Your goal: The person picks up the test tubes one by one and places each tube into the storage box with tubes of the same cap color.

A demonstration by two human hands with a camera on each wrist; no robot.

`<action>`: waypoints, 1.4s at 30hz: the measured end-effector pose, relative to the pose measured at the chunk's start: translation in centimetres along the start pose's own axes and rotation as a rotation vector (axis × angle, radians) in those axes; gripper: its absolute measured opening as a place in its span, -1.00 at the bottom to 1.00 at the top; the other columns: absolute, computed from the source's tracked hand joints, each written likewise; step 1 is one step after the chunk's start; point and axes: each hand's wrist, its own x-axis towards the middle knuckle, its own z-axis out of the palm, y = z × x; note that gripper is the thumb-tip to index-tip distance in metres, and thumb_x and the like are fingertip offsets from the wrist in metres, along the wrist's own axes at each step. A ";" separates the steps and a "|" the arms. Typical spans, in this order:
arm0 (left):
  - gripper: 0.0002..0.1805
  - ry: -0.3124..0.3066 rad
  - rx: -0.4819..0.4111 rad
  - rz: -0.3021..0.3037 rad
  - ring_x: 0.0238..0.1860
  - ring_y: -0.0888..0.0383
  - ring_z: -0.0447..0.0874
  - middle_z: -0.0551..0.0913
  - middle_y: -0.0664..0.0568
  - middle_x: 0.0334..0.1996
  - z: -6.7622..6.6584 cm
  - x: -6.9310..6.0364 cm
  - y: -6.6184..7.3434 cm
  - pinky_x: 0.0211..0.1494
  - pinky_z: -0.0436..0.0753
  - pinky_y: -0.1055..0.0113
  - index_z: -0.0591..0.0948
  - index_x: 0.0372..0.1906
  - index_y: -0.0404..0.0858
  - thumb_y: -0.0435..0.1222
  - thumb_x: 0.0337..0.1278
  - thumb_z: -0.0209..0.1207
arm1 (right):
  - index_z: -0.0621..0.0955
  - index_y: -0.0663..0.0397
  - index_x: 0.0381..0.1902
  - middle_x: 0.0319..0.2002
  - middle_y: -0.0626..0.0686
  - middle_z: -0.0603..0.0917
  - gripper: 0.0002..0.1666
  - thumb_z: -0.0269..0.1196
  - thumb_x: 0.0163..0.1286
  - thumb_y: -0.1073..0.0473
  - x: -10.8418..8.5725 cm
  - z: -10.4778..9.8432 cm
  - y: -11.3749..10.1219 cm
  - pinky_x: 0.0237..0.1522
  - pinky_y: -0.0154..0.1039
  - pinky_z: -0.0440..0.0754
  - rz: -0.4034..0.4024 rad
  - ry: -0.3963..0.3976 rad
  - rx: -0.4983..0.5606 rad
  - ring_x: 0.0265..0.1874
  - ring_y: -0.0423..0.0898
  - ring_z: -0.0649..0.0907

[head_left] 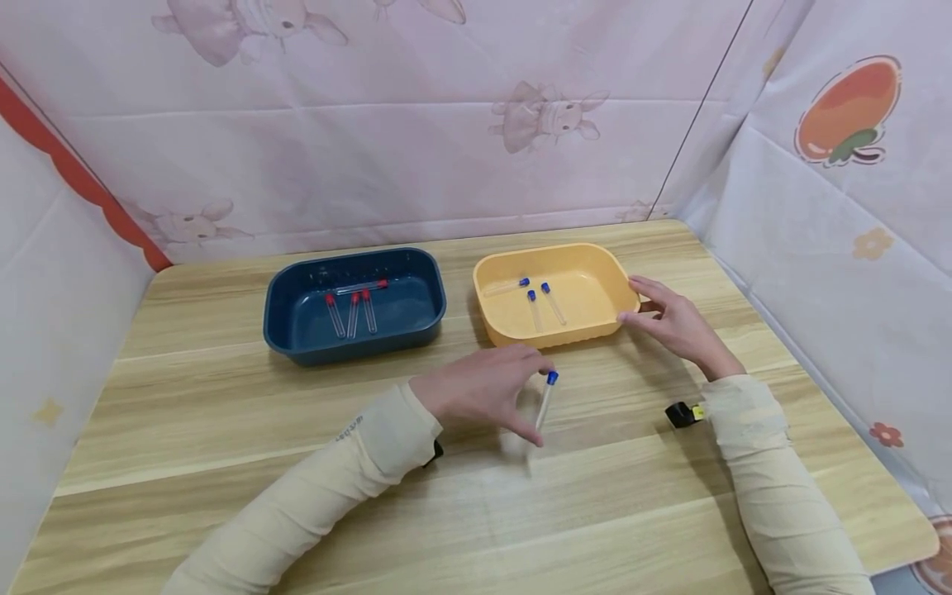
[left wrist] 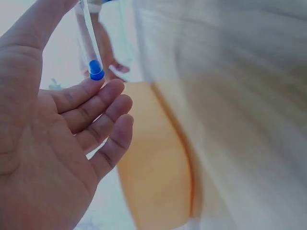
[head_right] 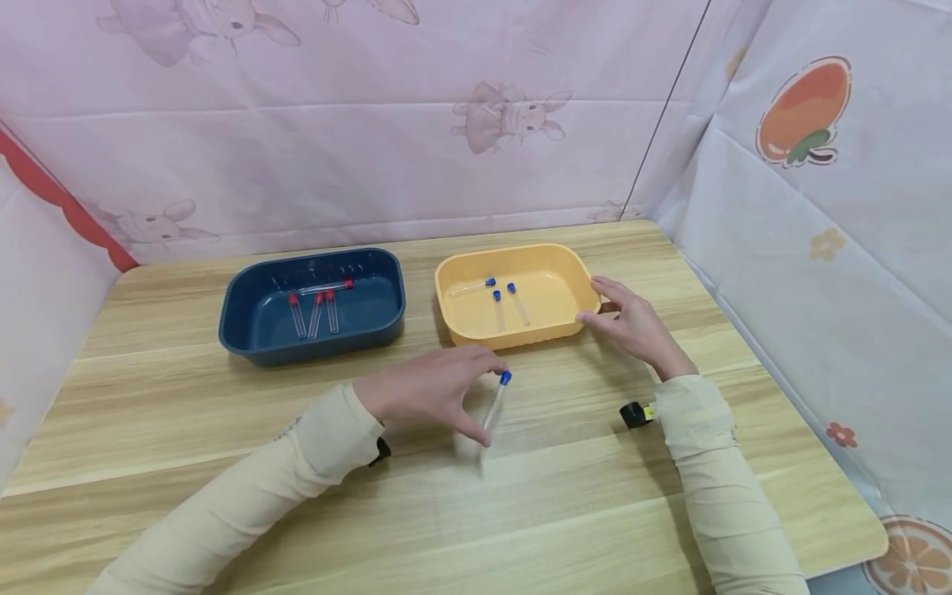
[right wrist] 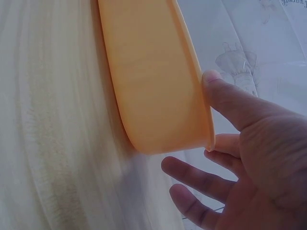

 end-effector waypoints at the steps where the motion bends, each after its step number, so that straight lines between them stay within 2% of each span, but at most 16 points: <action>1: 0.07 0.008 -0.001 -0.002 0.33 0.15 0.40 0.44 0.04 0.40 -0.3 0.0 0.1 0.43 0.46 0.23 0.40 0.50 -0.12 0.34 -0.06 0.44 | 0.28 0.43 0.52 0.55 0.35 0.23 -0.17 0.38 0.45 0.22 0.0 0.0 0.0 -0.09 -0.67 0.49 0.000 0.000 -0.001 0.09 0.28 0.64; 5: 0.11 0.049 -0.009 -0.008 0.39 0.14 0.36 0.42 0.03 0.43 -1.7 -0.1 0.3 0.46 0.43 0.20 0.39 0.51 -0.13 0.39 -0.09 0.41 | 0.28 0.44 0.52 0.55 0.34 0.23 -0.17 0.38 0.45 0.23 0.0 0.0 -0.1 -0.08 -0.66 0.49 0.001 -0.002 0.005 0.09 0.28 0.65; 10: 0.09 0.114 -0.015 -0.009 0.42 0.14 0.34 0.42 0.03 0.44 -3.3 -0.1 -0.1 0.45 0.44 0.22 0.40 0.50 -0.15 0.36 -0.07 0.42 | 0.27 0.46 0.52 0.55 0.37 0.22 -0.16 0.38 0.43 0.26 0.0 0.0 -0.1 -0.09 -0.65 0.50 -0.005 -0.004 0.008 0.08 0.30 0.65; 15: 0.06 0.193 -0.026 -0.023 0.34 0.12 0.42 0.48 0.01 0.37 -4.6 -0.2 -0.8 0.38 0.51 0.20 0.40 0.48 -0.18 0.31 -0.04 0.45 | 0.27 0.44 0.52 0.55 0.35 0.23 -0.16 0.38 0.44 0.25 0.1 0.0 0.0 -0.08 -0.65 0.50 0.001 -0.003 0.004 0.08 0.28 0.65; 21: 0.04 0.263 -0.108 -0.088 0.27 0.12 0.46 0.50 0.01 0.30 -5.9 -0.5 -1.8 0.34 0.54 0.16 0.41 0.47 -0.16 0.29 -0.04 0.46 | 0.27 0.45 0.52 0.55 0.35 0.21 -0.17 0.37 0.44 0.28 0.1 0.0 0.2 -0.08 -0.66 0.50 0.006 -0.001 0.011 0.09 0.29 0.65; 25: 0.06 0.286 -0.106 -0.136 0.27 0.07 0.46 0.50 -0.02 0.31 -6.7 -0.2 -2.4 0.37 0.51 0.13 0.41 0.47 -0.19 0.29 -0.05 0.46 | 0.25 0.46 0.52 0.56 0.36 0.20 -0.16 0.37 0.43 0.30 0.1 0.0 0.3 -0.08 -0.66 0.49 0.008 -0.001 0.011 0.10 0.31 0.64; 34: 0.11 0.305 -0.097 -0.286 0.34 0.04 0.42 0.48 -0.04 0.37 -7.4 0.8 -3.5 0.43 0.46 0.09 0.38 0.51 -0.20 0.34 -0.06 0.43 | 0.28 0.41 0.52 0.56 0.31 0.23 -0.17 0.37 0.46 0.22 0.0 0.0 0.2 -0.05 -0.63 0.50 0.009 0.001 0.003 0.10 0.28 0.64; 42: 0.09 0.327 -0.080 -0.298 0.33 0.04 0.44 0.49 -0.03 0.36 -7.3 1.8 -4.8 0.41 0.47 0.09 0.40 0.50 -0.21 0.37 -0.02 0.39 | 0.30 0.41 0.52 0.56 0.30 0.24 -0.18 0.37 0.46 0.20 0.0 0.0 0.3 -0.04 -0.63 0.52 -0.008 0.007 0.014 0.09 0.28 0.65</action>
